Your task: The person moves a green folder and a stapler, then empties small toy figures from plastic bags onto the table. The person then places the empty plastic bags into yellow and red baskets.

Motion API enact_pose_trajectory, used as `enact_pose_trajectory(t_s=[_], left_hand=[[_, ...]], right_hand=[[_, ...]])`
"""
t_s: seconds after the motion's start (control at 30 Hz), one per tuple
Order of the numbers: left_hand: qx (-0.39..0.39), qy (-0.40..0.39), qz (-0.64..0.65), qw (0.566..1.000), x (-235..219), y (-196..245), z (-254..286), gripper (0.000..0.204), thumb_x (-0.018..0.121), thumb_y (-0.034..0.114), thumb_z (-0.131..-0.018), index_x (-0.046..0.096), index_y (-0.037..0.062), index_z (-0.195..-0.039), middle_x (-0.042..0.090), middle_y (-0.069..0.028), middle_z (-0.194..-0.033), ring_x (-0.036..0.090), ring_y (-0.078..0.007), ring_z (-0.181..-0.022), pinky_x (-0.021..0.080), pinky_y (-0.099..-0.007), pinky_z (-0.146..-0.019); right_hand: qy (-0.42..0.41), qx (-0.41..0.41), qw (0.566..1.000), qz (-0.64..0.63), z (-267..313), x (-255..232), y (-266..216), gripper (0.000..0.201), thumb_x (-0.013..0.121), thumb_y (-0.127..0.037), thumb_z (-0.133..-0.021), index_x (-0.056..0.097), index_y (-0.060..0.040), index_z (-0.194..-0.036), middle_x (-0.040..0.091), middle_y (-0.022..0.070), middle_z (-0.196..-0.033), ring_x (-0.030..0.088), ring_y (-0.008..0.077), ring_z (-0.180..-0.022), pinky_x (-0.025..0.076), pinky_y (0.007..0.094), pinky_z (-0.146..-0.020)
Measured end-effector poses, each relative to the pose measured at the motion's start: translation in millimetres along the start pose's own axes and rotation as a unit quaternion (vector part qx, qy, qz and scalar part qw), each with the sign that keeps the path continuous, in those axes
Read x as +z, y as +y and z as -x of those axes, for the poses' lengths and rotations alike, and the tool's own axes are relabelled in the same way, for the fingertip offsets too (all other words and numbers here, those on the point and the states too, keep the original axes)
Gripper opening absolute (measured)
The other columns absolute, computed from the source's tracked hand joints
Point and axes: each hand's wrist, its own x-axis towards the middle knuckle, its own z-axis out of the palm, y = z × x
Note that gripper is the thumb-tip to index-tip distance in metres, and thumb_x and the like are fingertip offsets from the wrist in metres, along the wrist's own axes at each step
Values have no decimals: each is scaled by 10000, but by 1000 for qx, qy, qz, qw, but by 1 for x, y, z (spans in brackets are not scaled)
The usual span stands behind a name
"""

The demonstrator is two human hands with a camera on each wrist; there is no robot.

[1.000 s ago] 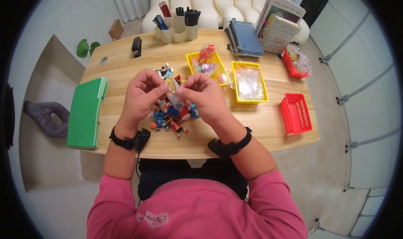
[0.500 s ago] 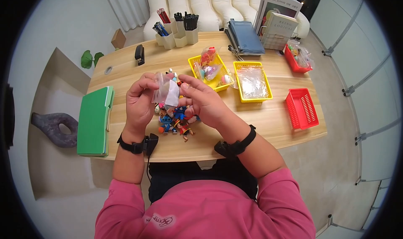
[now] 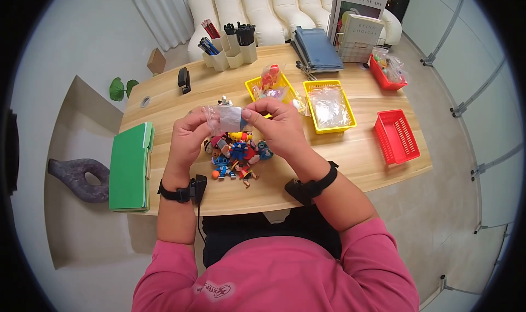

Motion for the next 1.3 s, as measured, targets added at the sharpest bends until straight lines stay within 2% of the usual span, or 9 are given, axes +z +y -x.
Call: enact_pose_trajectory(t_s=[0.1,0.43,0.53,0.6,0.7,0.83,0.9,1.07,1.3], left_hand=[[-2,-16,-36,999,-2,-2,-2,179,716,12,-954,775,-36,-1116,683,-66,-1130,652,-128,-980,555,-287,-880],[-19,-71,38,997,14,8,3,284,814,146,-933,769,-10,-1166,708,-55,-1145,678,-128,-960,547,-272,-795],[-99,-54,24,993,13,8,3,254,801,110,-934,769,-7,-1158,711,-43,-1125,681,-123,-937,553,-272,-797],[-36,-47,-13,998,11,-5,1,234,749,57,-957,758,-20,-1179,713,-67,-1148,692,-89,-863,588,-223,-627],[-104,-75,-31,991,9,-2,2,219,757,23,-933,767,-7,-1149,723,-18,-1076,686,-104,-918,562,-265,-779],[-96,-26,6,995,18,0,2,248,771,28,-924,763,-1,-1170,735,-19,-1093,694,-99,-925,564,-260,-774],[-97,-13,1,995,19,-3,2,219,746,58,-939,777,14,-1151,744,-20,-911,655,-48,-670,543,-210,-557],[-145,3,5,989,23,-1,1,249,760,95,-943,779,24,-1181,741,-7,-878,641,-40,-645,528,-203,-547],[-120,-38,-63,990,21,-4,3,239,753,122,-974,772,12,-1185,726,6,-890,625,-45,-689,541,-236,-602]], right_hand=[[-8,-80,993,89,-1,-2,-5,197,782,-190,-973,776,6,-992,726,-3,-858,622,75,-781,506,258,-709],[-57,7,994,88,2,-4,-2,218,769,-207,-981,757,11,-989,721,5,-853,618,58,-774,514,250,-696],[-18,0,998,53,2,-2,-1,214,781,-210,-975,757,1,-1002,726,1,-865,625,57,-784,524,250,-703],[11,-10,1000,19,1,-2,-1,209,786,-209,-973,758,-4,-1006,729,0,-870,629,58,-787,528,250,-706],[19,-16,1000,6,1,-3,-2,201,794,-204,-968,761,-11,-1015,735,3,-883,634,58,-795,531,246,-708],[4,-15,999,38,1,-2,-5,190,800,-191,-960,762,-13,-1012,734,6,-888,632,53,-802,527,240,-713],[-3,-14,998,59,3,-2,-5,187,805,-187,-954,763,-13,-1008,734,6,-890,631,51,-808,526,238,-718],[-61,-31,997,39,2,-1,3,180,814,-179,-944,773,-9,-988,737,6,-900,628,49,-811,520,236,-708],[-16,-1,1000,26,2,-5,-10,167,815,-172,-944,794,-14,-992,738,0,-870,633,60,-784,525,243,-706]])
